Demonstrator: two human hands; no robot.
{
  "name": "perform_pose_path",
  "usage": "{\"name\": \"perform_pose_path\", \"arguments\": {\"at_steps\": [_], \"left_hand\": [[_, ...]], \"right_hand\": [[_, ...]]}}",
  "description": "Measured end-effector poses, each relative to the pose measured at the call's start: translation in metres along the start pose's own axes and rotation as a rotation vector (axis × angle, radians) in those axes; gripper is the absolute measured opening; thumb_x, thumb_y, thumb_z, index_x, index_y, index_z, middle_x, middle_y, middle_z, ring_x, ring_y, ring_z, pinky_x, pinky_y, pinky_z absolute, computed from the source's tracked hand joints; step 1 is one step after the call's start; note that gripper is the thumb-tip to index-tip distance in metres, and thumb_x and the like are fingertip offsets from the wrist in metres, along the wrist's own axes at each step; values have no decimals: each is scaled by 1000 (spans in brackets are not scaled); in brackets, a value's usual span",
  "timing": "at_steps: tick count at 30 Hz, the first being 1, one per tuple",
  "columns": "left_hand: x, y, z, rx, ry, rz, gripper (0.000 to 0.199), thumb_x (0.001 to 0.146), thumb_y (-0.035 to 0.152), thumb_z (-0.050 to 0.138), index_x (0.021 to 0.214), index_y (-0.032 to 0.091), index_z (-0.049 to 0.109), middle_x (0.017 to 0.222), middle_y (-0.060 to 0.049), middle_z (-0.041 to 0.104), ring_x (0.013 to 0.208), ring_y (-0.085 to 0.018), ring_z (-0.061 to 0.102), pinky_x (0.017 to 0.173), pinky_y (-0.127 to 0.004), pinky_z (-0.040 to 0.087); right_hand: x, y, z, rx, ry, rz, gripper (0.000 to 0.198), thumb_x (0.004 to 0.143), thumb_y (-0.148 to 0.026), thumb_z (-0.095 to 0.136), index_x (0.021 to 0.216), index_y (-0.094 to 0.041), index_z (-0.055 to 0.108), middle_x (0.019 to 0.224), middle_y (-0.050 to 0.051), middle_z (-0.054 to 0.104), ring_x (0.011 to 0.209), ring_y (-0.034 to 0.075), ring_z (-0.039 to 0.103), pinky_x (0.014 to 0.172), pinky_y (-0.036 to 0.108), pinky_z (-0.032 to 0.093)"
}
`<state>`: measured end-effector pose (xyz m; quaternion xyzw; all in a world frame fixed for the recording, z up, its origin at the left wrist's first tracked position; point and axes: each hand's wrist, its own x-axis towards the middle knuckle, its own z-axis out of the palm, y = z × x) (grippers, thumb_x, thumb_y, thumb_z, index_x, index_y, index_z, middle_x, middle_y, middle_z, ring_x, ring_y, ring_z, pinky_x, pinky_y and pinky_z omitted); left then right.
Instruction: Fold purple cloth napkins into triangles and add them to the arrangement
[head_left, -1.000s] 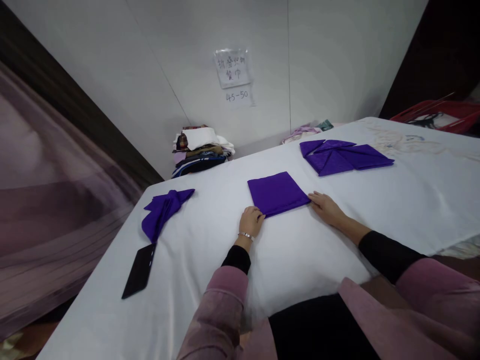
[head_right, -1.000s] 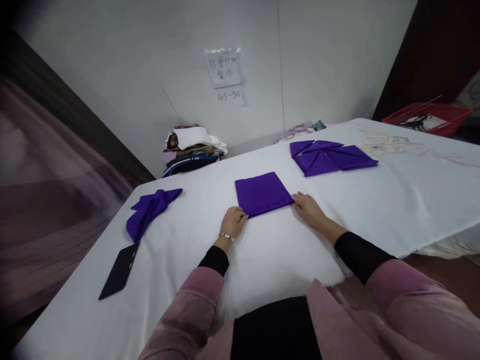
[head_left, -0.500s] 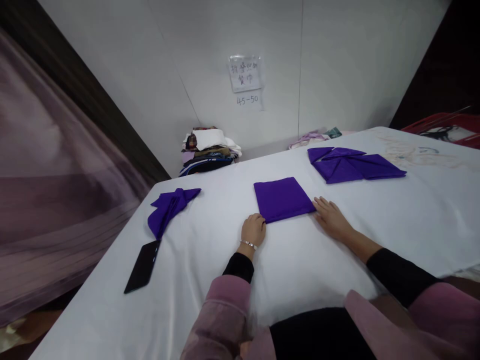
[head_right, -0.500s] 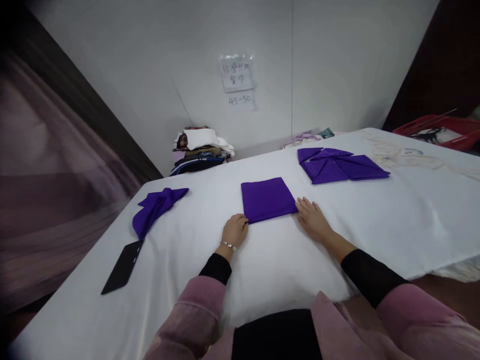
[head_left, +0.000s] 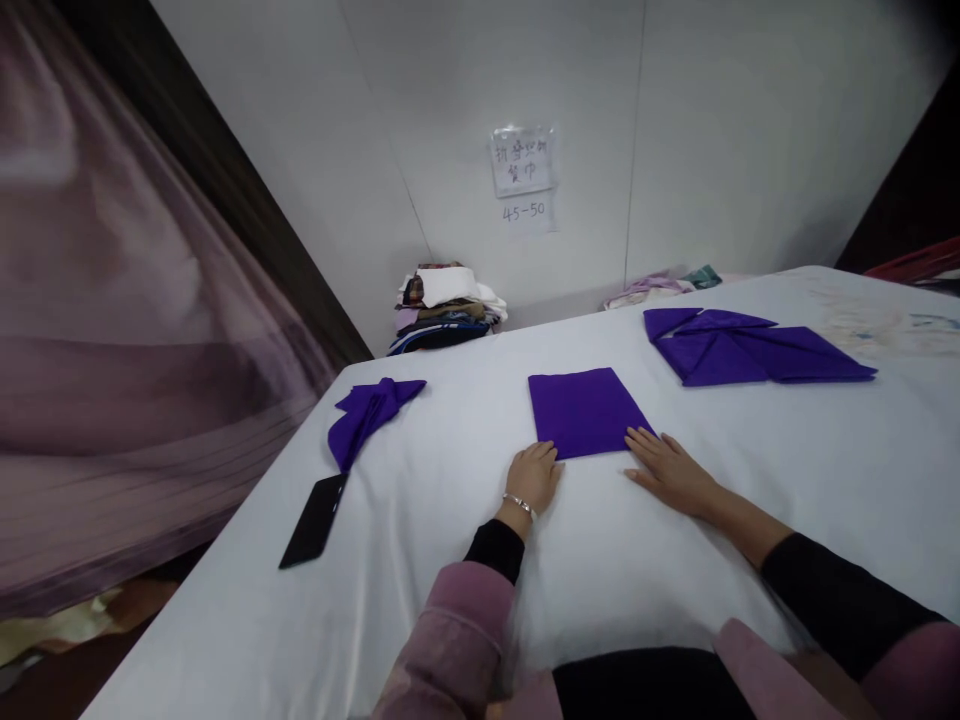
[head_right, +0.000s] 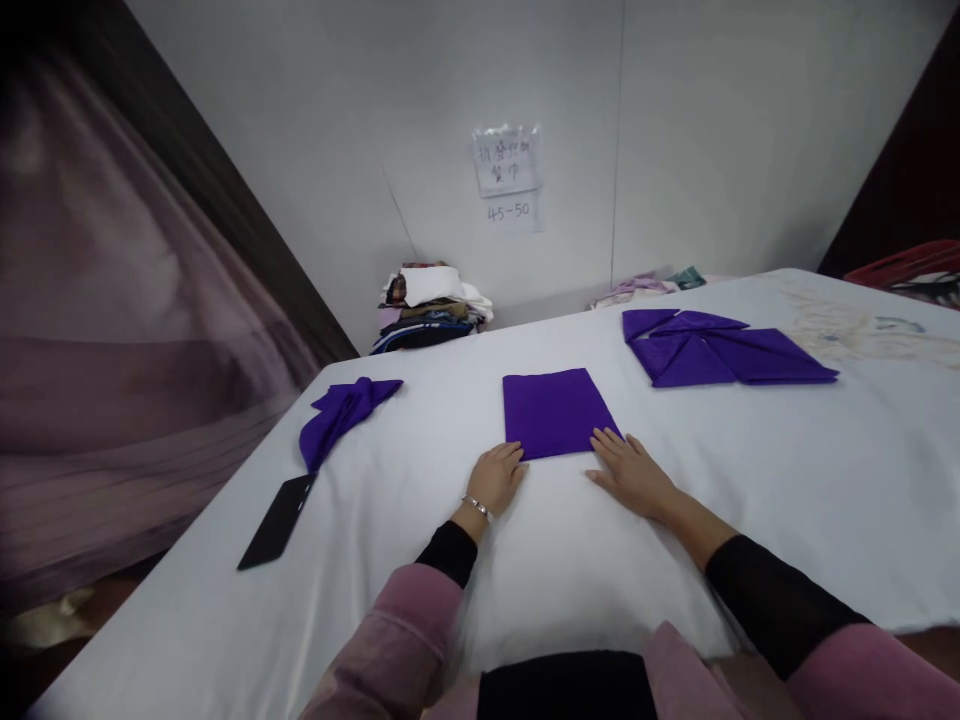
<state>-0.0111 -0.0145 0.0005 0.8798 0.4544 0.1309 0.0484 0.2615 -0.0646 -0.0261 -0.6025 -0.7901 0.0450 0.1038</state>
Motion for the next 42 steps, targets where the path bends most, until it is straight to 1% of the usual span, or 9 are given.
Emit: {"name": "perform_pose_path", "arguments": {"at_steps": [6,12,18,22,26,28,32,36,42], "left_hand": [[20,8,-3,-17,42,17,36,95,36,35,121,20,54,136,-5,50,130,-20,37,108,-38,31],[53,11,3,52,-63,-46,50,94,43,33,133,13,42,147,-11,34,138,-26,22,112,-43,23],[37,32,16,44,-114,114,69,88,62,26,140,17,32,151,-9,26,140,-25,15,113,-46,18],[29,35,18,-4,-169,117,77,85,69,19,142,18,28,150,-8,27,140,-25,17,113,-48,18],[29,35,17,-26,-174,113,75,86,67,21,144,19,23,151,-8,25,140,-26,15,113,-52,15],[29,36,16,-38,-153,110,73,86,65,24,146,23,17,153,-6,21,140,-28,13,111,-57,13],[27,40,15,-74,-131,78,73,85,67,26,146,28,17,152,-4,22,139,-33,13,109,-64,5],[25,39,15,-171,-182,56,80,81,73,25,145,25,20,149,-7,30,138,-34,16,110,-63,5],[26,39,9,-193,-198,69,90,77,77,26,147,20,12,153,-10,19,140,-32,9,109,-64,-3]], "right_hand": [[0,4,9,-22,24,-9,68,88,-62,27,142,-21,35,147,9,32,137,27,23,110,50,19],[-1,5,10,-59,54,-42,65,89,-61,26,139,-23,40,147,10,32,136,27,24,108,51,22],[-5,10,16,-82,66,-68,64,89,-61,28,139,-23,41,147,10,32,136,27,24,107,52,23],[0,12,4,-66,27,-64,65,88,-63,27,139,-25,41,147,11,32,135,30,26,105,58,22],[35,-14,-27,20,12,-168,65,90,-61,26,143,-26,32,150,8,25,138,29,18,108,57,14],[61,-37,-38,107,-83,-275,62,91,-58,27,145,-27,28,150,6,25,138,27,16,110,54,12],[109,-73,-35,215,-254,-430,63,90,-59,31,144,-26,30,149,6,29,139,28,16,111,54,7],[143,-69,-15,229,-413,-468,64,90,-60,29,144,-25,31,149,8,29,138,28,17,111,55,5],[178,-42,5,179,-319,-521,60,91,-59,29,144,-32,26,149,3,28,137,27,21,110,57,5]]}}
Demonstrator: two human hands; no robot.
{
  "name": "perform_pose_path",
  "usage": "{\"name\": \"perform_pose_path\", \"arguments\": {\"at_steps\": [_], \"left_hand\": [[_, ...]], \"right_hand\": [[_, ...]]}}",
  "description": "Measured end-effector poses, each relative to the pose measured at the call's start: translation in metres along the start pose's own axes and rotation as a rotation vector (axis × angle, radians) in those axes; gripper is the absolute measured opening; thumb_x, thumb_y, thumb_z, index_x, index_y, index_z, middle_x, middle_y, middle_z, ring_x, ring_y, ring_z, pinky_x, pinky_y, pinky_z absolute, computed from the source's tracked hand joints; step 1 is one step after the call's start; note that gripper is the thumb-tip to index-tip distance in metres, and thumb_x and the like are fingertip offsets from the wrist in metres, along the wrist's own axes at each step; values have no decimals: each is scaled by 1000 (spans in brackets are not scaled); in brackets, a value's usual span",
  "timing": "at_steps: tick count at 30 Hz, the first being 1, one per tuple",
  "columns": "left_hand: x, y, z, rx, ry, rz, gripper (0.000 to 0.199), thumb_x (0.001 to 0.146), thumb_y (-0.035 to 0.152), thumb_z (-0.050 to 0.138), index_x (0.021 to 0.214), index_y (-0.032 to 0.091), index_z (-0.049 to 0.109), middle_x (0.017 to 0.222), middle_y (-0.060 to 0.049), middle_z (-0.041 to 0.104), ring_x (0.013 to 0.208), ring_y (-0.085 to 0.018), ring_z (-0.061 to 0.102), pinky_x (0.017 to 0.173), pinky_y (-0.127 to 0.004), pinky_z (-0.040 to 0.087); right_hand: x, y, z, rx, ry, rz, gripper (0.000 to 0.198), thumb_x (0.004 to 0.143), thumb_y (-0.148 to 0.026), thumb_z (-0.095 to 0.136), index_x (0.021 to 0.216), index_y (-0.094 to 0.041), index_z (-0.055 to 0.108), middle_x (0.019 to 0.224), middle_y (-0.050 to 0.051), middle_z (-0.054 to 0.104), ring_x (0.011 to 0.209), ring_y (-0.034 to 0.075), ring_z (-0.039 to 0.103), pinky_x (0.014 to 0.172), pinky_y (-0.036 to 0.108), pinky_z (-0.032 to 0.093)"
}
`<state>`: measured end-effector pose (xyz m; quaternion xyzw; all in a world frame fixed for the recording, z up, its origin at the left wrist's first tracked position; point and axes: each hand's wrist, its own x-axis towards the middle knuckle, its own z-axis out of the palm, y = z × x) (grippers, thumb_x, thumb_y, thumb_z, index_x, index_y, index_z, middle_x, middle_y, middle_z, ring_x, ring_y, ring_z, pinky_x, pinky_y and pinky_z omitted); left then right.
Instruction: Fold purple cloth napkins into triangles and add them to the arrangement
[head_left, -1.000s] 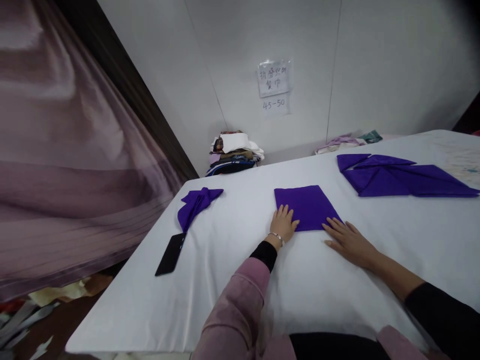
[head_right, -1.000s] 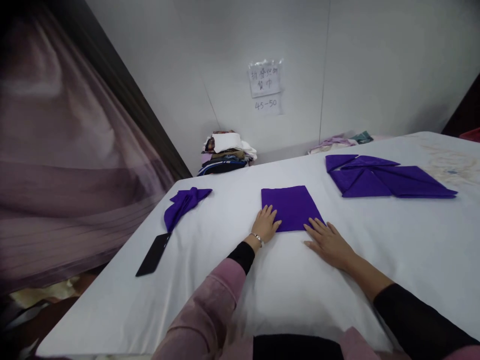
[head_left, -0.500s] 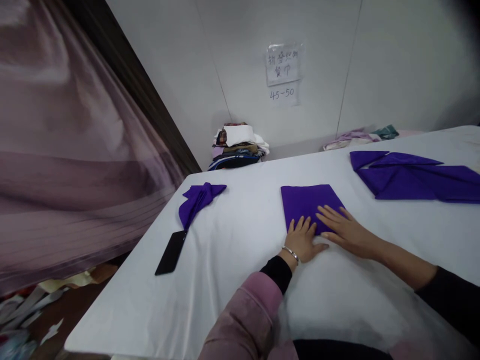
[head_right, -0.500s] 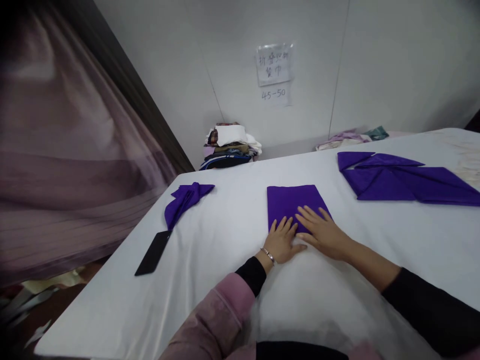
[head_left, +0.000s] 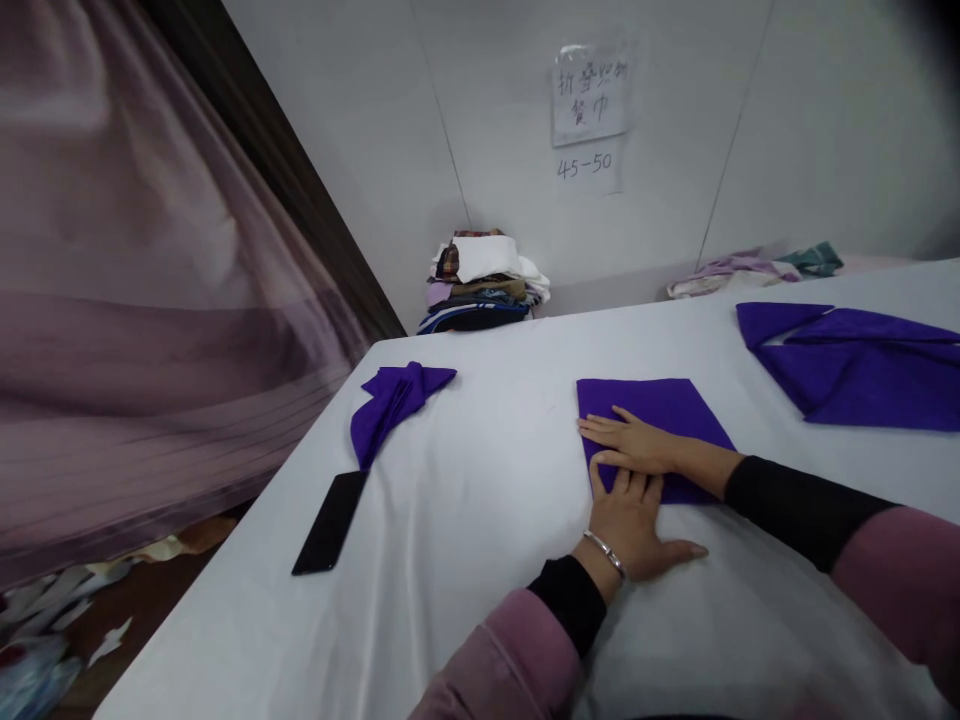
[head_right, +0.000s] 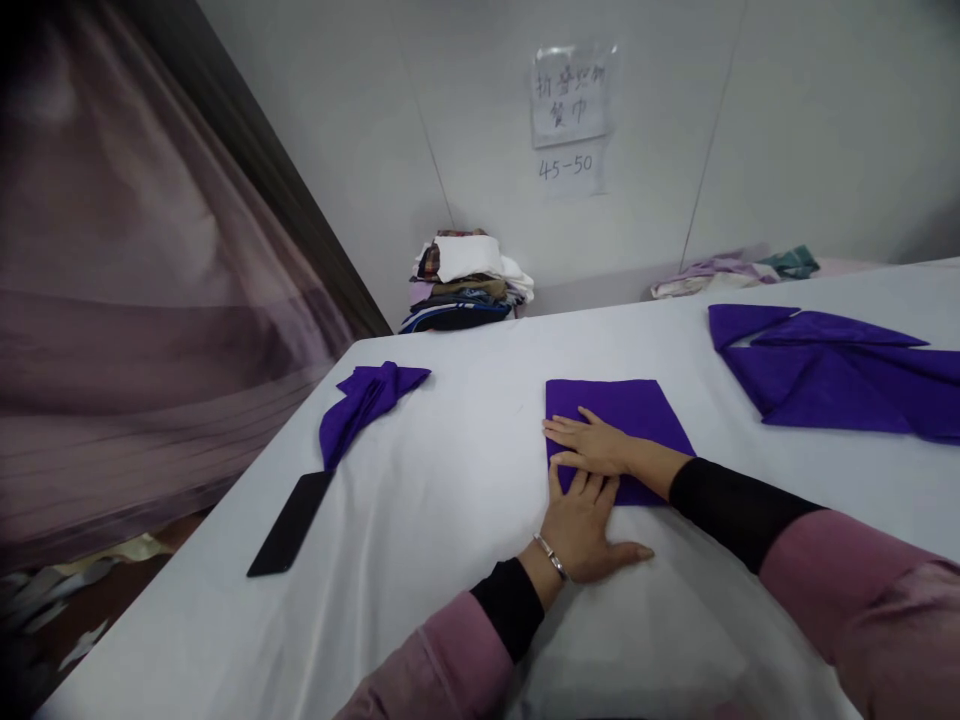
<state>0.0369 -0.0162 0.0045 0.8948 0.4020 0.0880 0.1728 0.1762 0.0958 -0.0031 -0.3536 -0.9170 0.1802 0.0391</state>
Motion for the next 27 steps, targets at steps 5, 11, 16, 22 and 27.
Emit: {"name": "perform_pose_path", "arguments": {"at_steps": [5,11,16,22,27], "left_hand": [[1,0,1,44,-71,-17,85,81,71,25,147,19,13,153,-10,15,141,-33,4,108,-66,-3],[-1,0,0,30,-50,-2,82,83,68,24,147,19,10,154,-9,11,141,-32,2,107,-67,-3],[0,1,-3,31,-66,-12,81,83,67,26,147,19,12,154,-8,12,141,-32,1,108,-67,-2],[-1,1,-2,50,-54,-12,79,83,67,23,146,19,15,154,-9,13,142,-29,0,107,-67,-3],[0,-1,0,45,-62,-18,79,83,65,29,146,20,13,154,-8,13,141,-29,3,108,-66,-2]], "right_hand": [[24,22,-3,-54,77,34,61,90,-60,28,144,-30,30,148,4,32,136,28,24,110,57,9],[47,43,-9,-85,114,80,62,90,-61,26,142,-28,34,147,6,33,136,28,25,109,57,12],[63,54,-10,-113,118,156,65,89,-62,23,142,-24,35,148,8,31,137,28,23,108,58,12],[74,49,-17,-96,184,284,69,88,-63,23,143,-22,33,149,10,29,137,29,20,109,57,11],[25,29,-19,21,299,308,65,91,-58,18,146,-22,24,151,8,22,139,26,12,110,54,11]]}}
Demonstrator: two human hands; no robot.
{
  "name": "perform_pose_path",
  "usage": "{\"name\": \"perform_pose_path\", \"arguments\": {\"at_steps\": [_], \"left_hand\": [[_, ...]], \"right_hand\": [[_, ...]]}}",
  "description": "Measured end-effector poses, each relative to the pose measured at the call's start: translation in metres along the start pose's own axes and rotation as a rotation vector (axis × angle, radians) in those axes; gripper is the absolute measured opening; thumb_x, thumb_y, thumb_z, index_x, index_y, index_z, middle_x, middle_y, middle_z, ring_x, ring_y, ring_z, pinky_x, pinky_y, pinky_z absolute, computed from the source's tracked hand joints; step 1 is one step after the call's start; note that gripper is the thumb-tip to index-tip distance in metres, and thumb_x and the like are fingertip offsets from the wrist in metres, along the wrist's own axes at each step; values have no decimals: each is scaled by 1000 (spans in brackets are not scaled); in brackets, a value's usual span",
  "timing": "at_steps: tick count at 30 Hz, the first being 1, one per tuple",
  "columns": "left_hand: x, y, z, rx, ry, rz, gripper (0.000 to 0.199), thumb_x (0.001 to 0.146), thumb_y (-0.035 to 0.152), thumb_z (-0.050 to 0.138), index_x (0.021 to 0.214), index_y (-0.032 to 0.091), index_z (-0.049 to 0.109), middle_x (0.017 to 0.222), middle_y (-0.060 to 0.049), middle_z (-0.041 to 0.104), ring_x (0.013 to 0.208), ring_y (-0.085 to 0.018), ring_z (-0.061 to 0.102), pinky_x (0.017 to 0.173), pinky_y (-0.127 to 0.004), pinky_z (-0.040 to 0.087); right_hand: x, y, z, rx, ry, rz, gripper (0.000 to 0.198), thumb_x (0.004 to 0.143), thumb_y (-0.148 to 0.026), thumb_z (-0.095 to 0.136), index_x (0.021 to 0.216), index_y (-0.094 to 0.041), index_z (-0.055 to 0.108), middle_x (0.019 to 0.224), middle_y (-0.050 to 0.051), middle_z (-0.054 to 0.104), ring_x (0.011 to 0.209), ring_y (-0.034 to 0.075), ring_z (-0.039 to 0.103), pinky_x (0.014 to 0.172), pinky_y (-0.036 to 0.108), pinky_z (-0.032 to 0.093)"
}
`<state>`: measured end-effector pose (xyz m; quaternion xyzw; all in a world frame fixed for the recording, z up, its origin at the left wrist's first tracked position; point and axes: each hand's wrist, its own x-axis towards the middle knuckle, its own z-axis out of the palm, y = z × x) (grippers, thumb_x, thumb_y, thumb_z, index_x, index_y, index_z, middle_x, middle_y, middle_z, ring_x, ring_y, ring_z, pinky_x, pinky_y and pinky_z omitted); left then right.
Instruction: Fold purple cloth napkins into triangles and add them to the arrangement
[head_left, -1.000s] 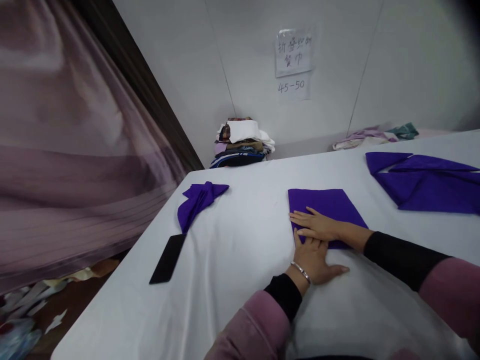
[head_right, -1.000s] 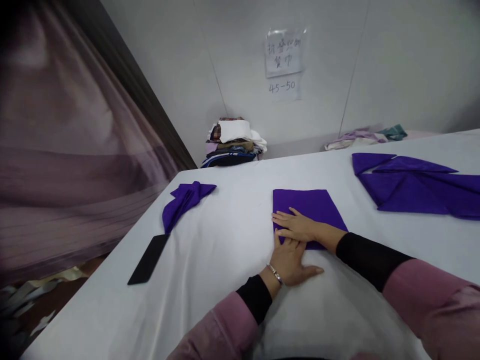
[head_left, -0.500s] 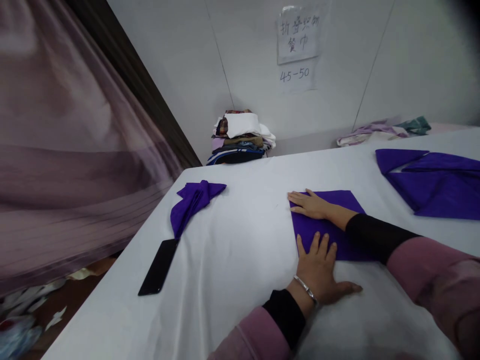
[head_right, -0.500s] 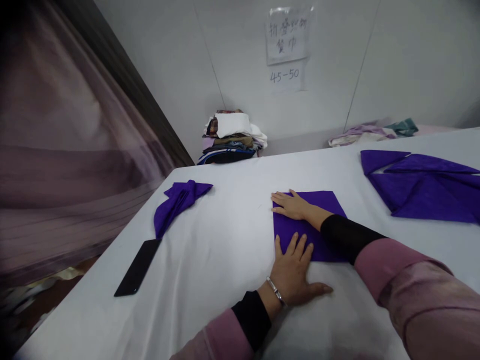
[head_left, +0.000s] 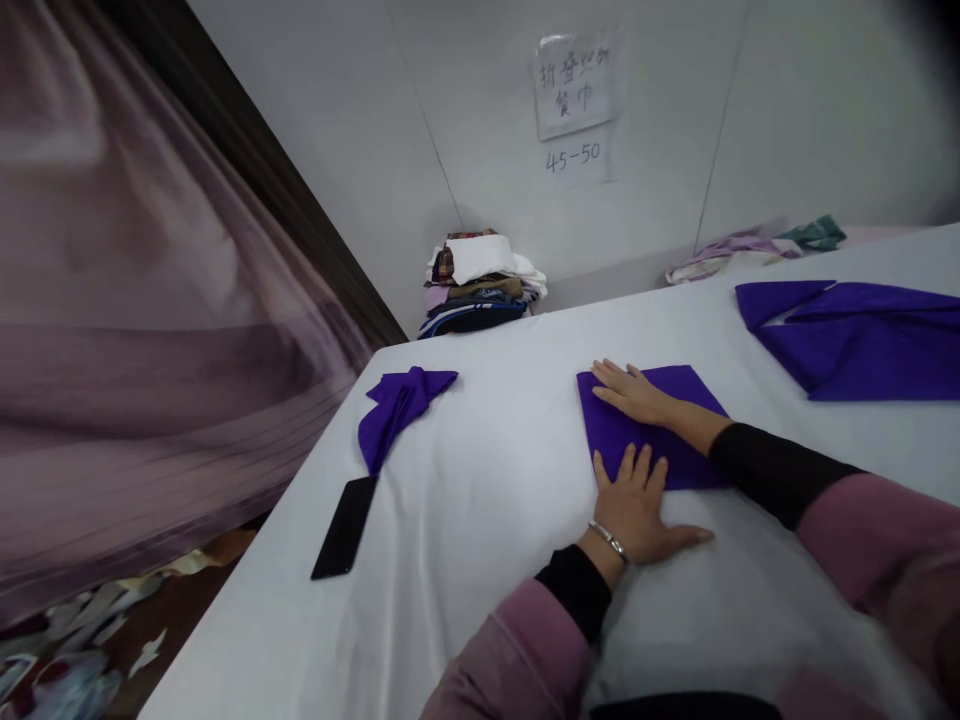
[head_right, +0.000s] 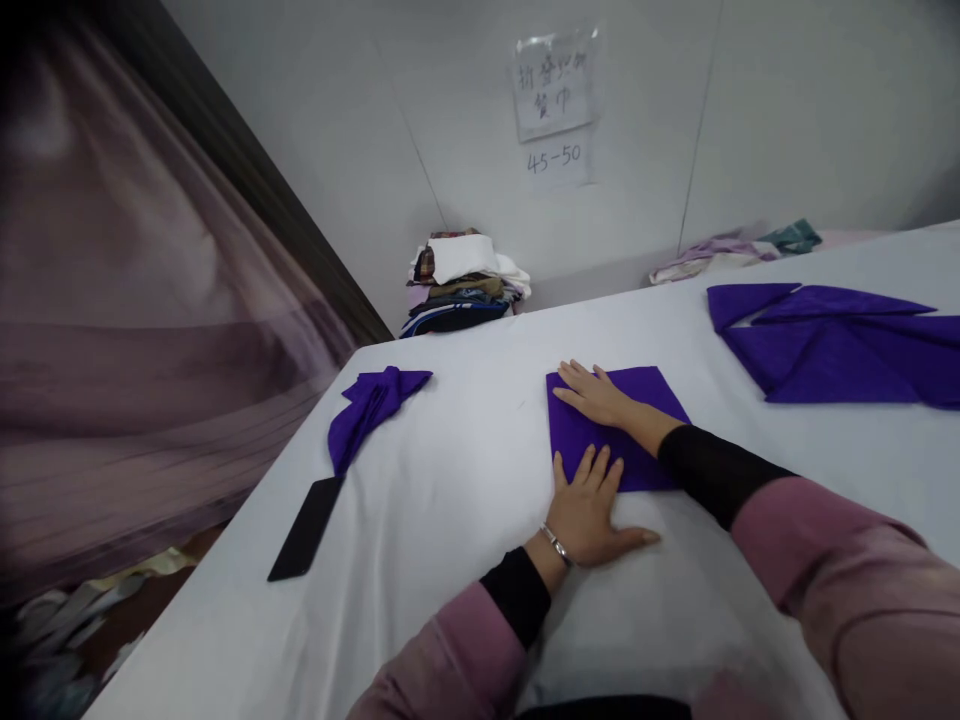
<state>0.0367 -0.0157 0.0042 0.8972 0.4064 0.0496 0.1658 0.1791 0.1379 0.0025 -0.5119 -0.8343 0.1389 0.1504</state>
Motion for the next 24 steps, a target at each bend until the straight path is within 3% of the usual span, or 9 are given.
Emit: {"name": "perform_pose_path", "arguments": {"at_steps": [4,8,10,15,19,24], "left_hand": [[5,-9,-12,-102,82,-52,67,88,43,33,147,19,10,153,-7,17,141,-24,12,112,-56,12],[-3,-23,-24,-107,259,-158,52,89,21,27,141,19,29,149,-6,31,140,-19,19,113,-47,19],[-13,-27,-22,-42,255,-161,49,92,25,28,139,17,33,149,-7,30,140,-19,18,114,-47,18],[-37,-28,-1,177,103,-151,59,92,45,31,142,14,25,151,-11,23,141,-23,14,113,-51,17],[-39,-30,4,251,88,-156,64,92,52,28,143,14,25,151,-12,23,140,-24,15,113,-49,17],[-36,-32,1,221,85,-168,62,92,52,26,143,16,27,151,-11,24,140,-24,17,113,-48,17]], "right_hand": [[-77,-8,-3,31,15,7,60,93,-55,19,146,-27,24,150,5,26,139,24,15,111,53,14],[-136,-31,12,-80,24,-11,64,91,-58,25,145,-23,27,149,9,29,138,25,19,110,53,13],[-149,-47,23,-126,22,-69,68,90,-60,27,145,-20,28,148,13,30,137,27,21,110,54,13],[-153,-70,37,-161,17,-187,75,88,-63,29,143,-12,31,146,18,31,137,29,22,109,54,13],[-162,-54,28,-168,9,-136,73,89,-63,27,143,-15,32,146,16,32,137,28,23,109,54,14],[-200,2,2,-209,47,87,69,89,-61,28,144,-19,30,147,13,32,136,28,24,109,55,16]]}}
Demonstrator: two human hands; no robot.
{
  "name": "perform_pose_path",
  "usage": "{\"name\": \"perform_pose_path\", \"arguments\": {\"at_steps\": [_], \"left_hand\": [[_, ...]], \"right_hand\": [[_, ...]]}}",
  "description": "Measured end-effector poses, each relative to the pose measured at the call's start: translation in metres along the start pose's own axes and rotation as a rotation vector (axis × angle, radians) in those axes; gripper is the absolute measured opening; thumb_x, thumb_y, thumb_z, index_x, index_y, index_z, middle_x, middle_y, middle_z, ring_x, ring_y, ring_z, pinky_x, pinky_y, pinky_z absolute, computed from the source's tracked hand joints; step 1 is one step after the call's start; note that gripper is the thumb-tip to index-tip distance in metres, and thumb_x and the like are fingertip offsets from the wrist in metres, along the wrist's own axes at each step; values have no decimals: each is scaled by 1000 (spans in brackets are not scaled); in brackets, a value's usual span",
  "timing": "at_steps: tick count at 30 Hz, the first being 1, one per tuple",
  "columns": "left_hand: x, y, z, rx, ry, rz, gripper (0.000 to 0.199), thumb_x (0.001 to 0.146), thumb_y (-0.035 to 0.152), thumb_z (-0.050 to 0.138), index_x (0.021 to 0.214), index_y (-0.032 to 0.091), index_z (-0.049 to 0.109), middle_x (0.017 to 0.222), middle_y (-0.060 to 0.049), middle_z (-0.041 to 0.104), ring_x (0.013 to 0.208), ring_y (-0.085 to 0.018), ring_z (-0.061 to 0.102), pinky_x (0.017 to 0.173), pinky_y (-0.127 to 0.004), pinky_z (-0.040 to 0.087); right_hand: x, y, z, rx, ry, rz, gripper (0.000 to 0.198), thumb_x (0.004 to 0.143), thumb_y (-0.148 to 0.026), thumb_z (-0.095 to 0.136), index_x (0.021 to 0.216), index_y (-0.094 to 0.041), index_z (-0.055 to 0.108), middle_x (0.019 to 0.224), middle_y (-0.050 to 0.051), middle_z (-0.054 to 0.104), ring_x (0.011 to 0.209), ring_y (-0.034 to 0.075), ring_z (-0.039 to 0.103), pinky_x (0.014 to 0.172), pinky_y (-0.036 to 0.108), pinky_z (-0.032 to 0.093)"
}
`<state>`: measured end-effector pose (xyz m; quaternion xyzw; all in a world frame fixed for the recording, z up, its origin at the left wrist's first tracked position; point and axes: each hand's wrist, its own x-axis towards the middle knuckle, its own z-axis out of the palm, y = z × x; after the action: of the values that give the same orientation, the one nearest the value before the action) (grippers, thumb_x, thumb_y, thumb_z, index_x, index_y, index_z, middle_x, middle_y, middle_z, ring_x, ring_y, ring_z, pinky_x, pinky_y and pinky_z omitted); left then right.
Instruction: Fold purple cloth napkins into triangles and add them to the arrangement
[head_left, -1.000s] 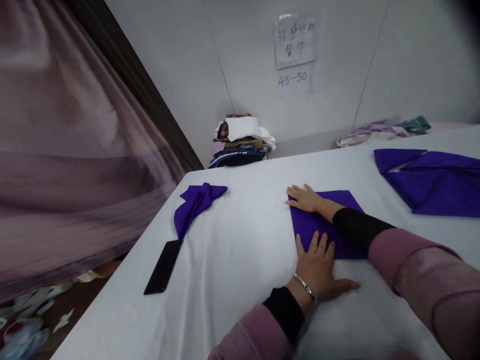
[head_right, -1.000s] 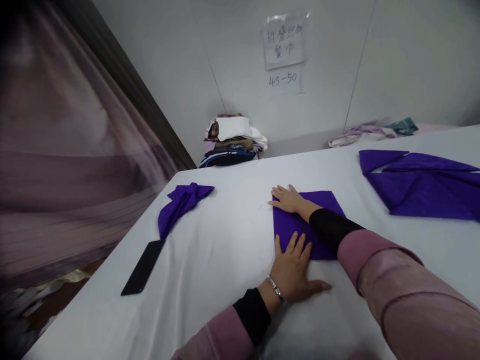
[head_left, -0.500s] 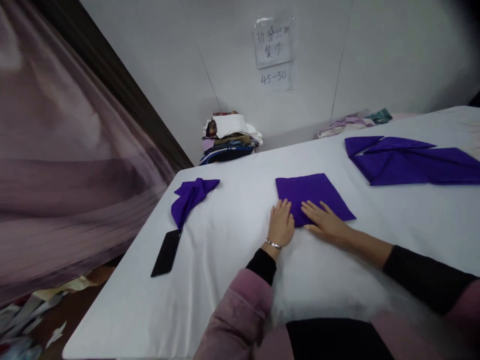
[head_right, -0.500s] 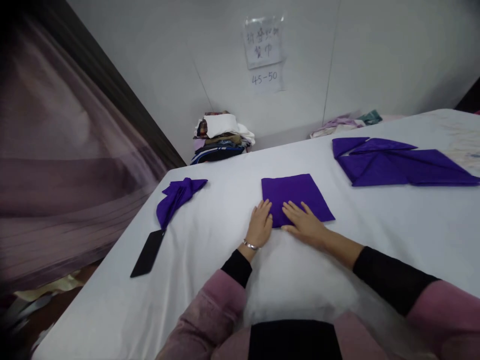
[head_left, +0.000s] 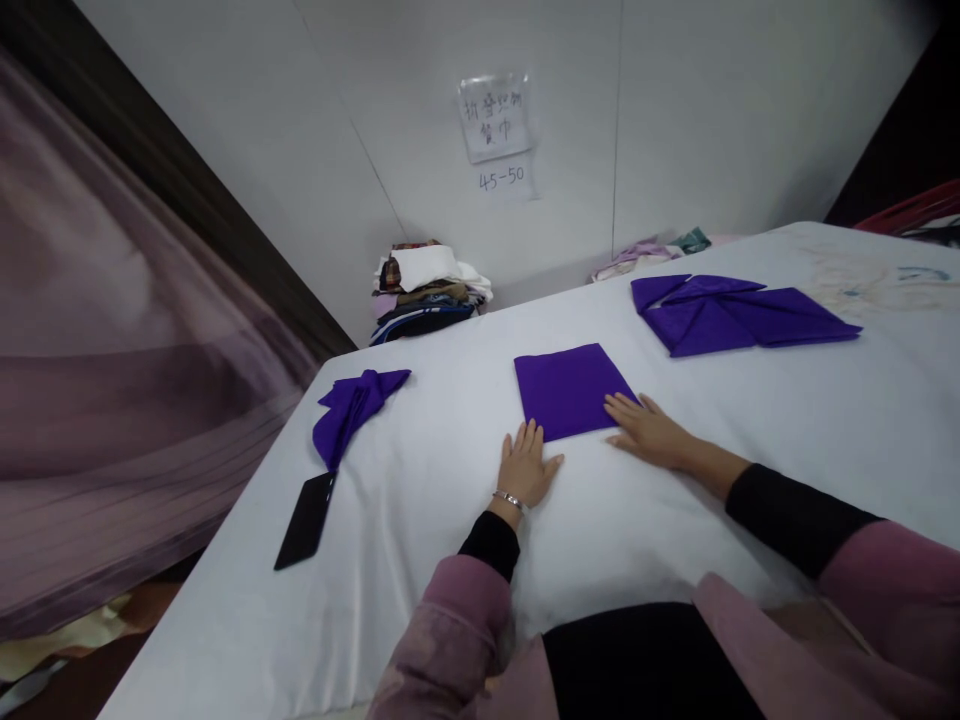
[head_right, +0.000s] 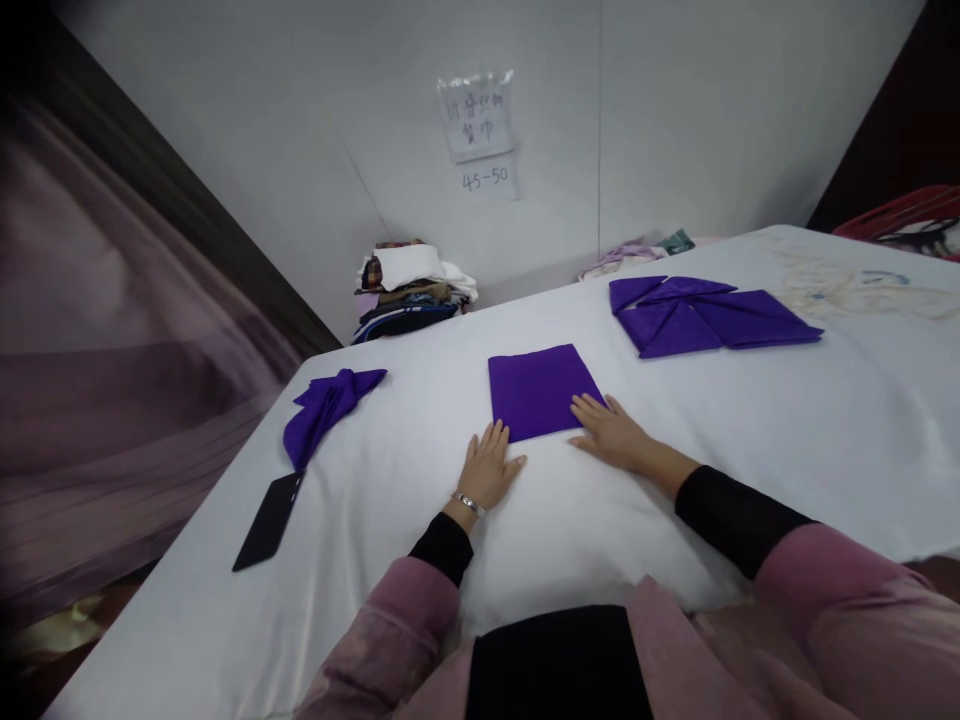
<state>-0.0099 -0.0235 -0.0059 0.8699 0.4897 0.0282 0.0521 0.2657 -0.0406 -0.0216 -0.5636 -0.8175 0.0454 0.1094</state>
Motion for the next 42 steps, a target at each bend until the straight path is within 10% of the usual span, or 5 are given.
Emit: {"name": "perform_pose_path", "arguments": {"at_steps": [5,22,34,42], "left_hand": [[5,5,-7,-18,29,-57,55,92,46,33,140,20,32,151,-8,26,137,-24,25,110,-48,23],[40,-26,-19,49,95,-27,37,87,10,42,115,27,61,123,0,60,107,-18,54,91,-32,46],[-28,-88,-19,-11,235,-24,56,72,-1,46,125,17,53,136,-11,48,126,-24,43,103,-42,40],[-95,-74,0,-235,365,136,55,72,1,41,122,21,54,133,-8,51,125,-20,44,104,-44,40]], "right_hand": [[-28,37,-16,18,88,131,61,91,-50,29,142,-16,35,145,12,36,135,28,27,106,53,28],[15,31,-18,-122,171,-234,36,87,-10,35,106,-13,66,105,13,65,93,23,59,83,39,45],[6,-149,-2,12,17,-322,26,89,-13,43,104,-17,63,89,7,63,82,19,55,74,34,38],[6,-186,-6,218,-58,-492,37,88,-25,49,123,-16,53,106,12,64,96,23,57,83,39,44]]}}
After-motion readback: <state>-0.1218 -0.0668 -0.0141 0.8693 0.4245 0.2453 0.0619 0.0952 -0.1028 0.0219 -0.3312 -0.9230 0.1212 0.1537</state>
